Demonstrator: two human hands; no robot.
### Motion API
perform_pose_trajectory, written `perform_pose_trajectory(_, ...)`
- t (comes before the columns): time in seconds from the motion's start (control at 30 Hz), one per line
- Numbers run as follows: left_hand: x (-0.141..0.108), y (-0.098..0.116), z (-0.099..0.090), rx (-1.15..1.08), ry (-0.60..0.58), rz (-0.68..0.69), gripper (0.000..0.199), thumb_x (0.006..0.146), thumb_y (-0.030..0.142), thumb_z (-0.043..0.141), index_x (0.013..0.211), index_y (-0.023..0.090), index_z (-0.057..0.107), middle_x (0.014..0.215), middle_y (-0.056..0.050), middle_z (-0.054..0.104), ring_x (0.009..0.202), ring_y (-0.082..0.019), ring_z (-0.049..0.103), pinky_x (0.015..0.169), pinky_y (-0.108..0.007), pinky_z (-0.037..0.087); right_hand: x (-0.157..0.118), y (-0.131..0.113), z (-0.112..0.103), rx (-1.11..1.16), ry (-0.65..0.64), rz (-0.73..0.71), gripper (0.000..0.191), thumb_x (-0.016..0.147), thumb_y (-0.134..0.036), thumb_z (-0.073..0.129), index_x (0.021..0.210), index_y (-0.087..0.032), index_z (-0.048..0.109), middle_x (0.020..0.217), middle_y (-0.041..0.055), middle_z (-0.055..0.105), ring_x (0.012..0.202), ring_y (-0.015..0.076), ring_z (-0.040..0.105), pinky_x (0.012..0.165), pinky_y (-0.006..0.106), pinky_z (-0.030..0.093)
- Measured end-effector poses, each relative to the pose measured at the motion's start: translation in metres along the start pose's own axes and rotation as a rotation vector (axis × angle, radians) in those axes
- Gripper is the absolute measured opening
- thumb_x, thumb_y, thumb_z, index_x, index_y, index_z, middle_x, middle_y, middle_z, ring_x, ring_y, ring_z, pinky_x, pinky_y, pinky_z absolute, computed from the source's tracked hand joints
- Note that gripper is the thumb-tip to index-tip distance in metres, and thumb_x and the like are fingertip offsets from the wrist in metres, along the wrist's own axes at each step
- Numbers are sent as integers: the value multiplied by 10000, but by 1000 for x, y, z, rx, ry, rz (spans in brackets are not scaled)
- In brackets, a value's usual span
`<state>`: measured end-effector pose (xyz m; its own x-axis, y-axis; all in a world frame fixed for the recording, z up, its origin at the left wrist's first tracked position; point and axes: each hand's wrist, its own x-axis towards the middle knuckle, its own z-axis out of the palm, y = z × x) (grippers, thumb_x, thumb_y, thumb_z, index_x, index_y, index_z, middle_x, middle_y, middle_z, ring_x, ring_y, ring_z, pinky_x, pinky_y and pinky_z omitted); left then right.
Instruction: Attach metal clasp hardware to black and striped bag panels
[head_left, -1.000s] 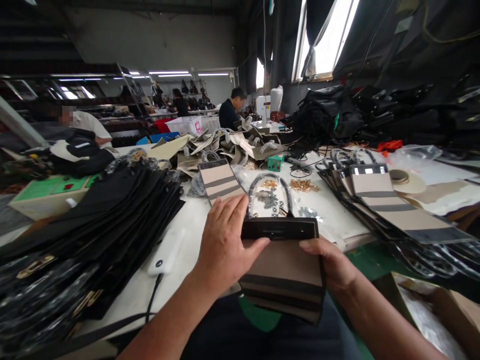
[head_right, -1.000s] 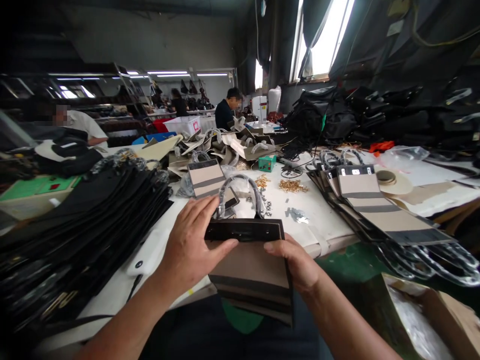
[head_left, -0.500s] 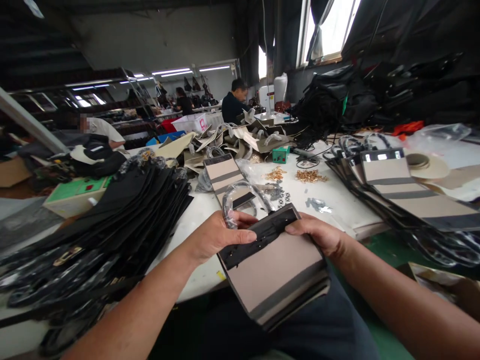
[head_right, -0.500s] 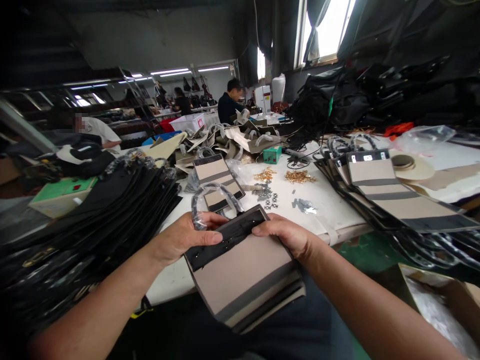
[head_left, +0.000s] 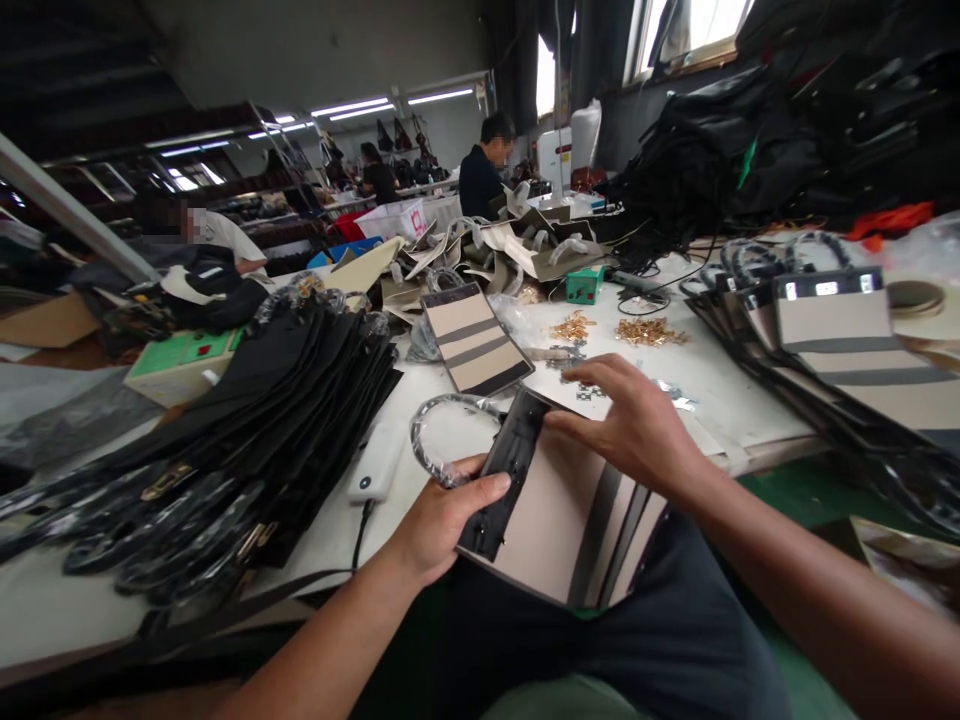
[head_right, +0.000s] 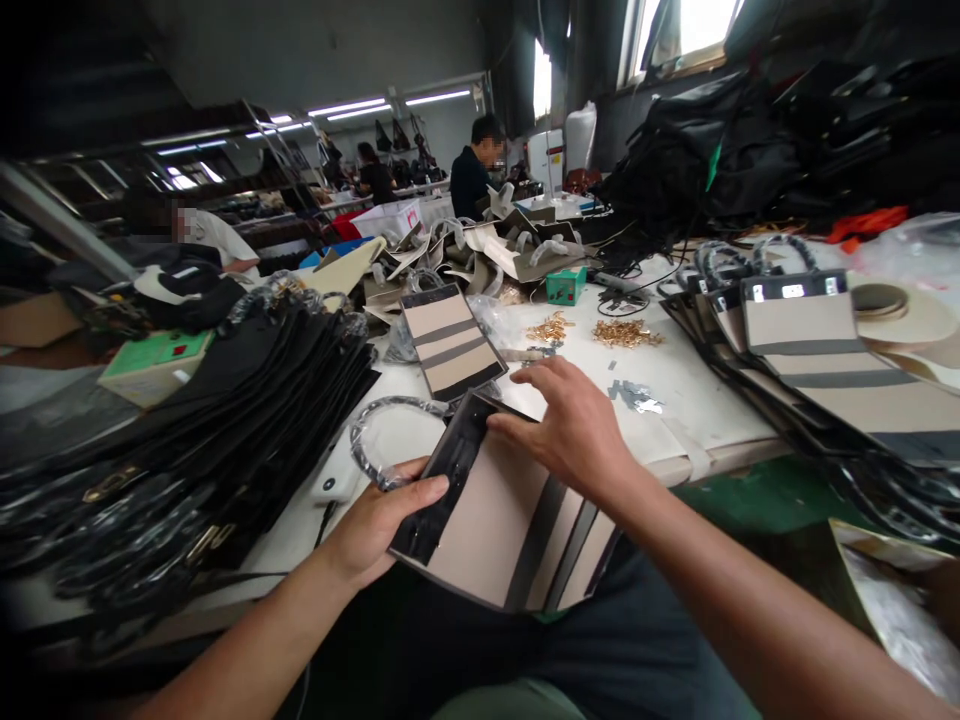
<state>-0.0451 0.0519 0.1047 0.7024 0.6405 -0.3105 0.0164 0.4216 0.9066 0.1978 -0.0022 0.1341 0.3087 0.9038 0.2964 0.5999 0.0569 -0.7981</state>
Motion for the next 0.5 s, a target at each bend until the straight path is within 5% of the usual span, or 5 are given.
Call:
perform_pose_trajectory(0.07, -5, -10, 1, -40, 38, 32, 259, 888, 372, 721, 1021, 149, 732, 823, -42, 680, 730, -157, 622, 704, -272, 499, -26, -1, 18, 61, 98, -17, 225, 822, -437, 771, 898, -226, 775, 893, 75, 730, 843, 245, 649, 768, 351, 502)
perform_pose_trajectory(0.23, -17, -18, 6, 154, 135, 66, 346, 937, 427, 662, 1185, 195, 726, 875, -31, 708, 827, -191, 634, 736, -290, 501, -76, 2, 55, 597, -201, 377, 305, 829, -488, 769, 932, -201, 780, 804, 35, 725, 631, 167, 619, 569, 274, 479)
perform_pose_trajectory(0.37, -23, -12, 14, 483, 127, 195, 326, 983, 410, 602, 1226, 232, 726, 1047, -27, 737, 991, -215, 639, 898, -307, 486, -84, 0, 65, 835, -206, 554, 369, 777, -525, 815, 825, -166, 746, 665, 16, 677, 584, 143, 626, 568, 245, 492)
perform_pose_trajectory(0.5, -24, -9, 20, 558, 94, 247, 330, 1004, 397, 564, 1259, 246, 709, 1133, -25, 739, 1002, -211, 651, 934, -307, 484, -82, -1, 66, 971, -194, 621, 396, 720, -522, 856, 730, -153, 712, 657, 20, 676, 559, 133, 635, 555, 233, 488)
